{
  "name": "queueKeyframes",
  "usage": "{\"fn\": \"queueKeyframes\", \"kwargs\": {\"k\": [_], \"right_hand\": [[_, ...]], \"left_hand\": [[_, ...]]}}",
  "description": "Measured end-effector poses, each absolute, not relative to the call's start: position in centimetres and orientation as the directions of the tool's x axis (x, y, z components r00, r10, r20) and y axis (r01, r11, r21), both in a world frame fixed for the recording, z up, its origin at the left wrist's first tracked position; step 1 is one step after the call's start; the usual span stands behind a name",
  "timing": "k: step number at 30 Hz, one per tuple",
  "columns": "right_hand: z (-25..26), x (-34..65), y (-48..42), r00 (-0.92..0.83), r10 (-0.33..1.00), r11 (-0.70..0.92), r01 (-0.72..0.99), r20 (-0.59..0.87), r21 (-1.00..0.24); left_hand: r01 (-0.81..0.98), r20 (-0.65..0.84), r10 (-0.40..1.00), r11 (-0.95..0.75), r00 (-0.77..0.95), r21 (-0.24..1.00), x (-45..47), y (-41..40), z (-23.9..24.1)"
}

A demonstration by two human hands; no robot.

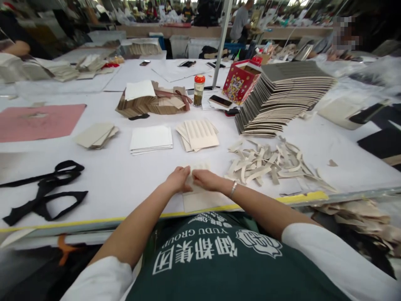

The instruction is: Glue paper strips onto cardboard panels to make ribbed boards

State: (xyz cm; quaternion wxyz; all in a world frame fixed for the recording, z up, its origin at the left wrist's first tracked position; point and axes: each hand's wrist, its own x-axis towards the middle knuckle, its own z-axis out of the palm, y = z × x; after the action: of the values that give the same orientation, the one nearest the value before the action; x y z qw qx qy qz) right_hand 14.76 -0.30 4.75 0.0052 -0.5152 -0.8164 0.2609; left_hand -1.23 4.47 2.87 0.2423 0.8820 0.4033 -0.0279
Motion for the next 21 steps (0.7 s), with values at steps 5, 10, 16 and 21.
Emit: {"fn": "queueKeyframes", "kwargs": {"k": [5,10,16,21], "right_hand": [[5.3,15.3,-5.4,-0.487,0.846,0.27,0.742,-0.217,-0.614],[5.2,15.0,-6.2,-0.514,0.814,0.251,0.73,-0.269,-0.635],[4.8,14.8,-10.3,-0.638,0.69,0.163,0.597,-0.341,-0.786],[7.1,21.4,-9.2,-0.317,0.921,-0.009,0.562,-0.225,-0.827]], "left_hand": [[0.727,-0.26,0.686,-0.584,0.68,0.361,-0.6,4.0,3.3],[0.747,-0.379,0.645,-0.589,0.664,0.307,0.6,3.5,3.8],[0.76,-0.41,0.641,-0.576,0.649,0.301,1.0,3.5,3.6],[0.741,-0.327,0.668,-0.554,0.668,0.38,-0.4,2.9,3.4]]}}
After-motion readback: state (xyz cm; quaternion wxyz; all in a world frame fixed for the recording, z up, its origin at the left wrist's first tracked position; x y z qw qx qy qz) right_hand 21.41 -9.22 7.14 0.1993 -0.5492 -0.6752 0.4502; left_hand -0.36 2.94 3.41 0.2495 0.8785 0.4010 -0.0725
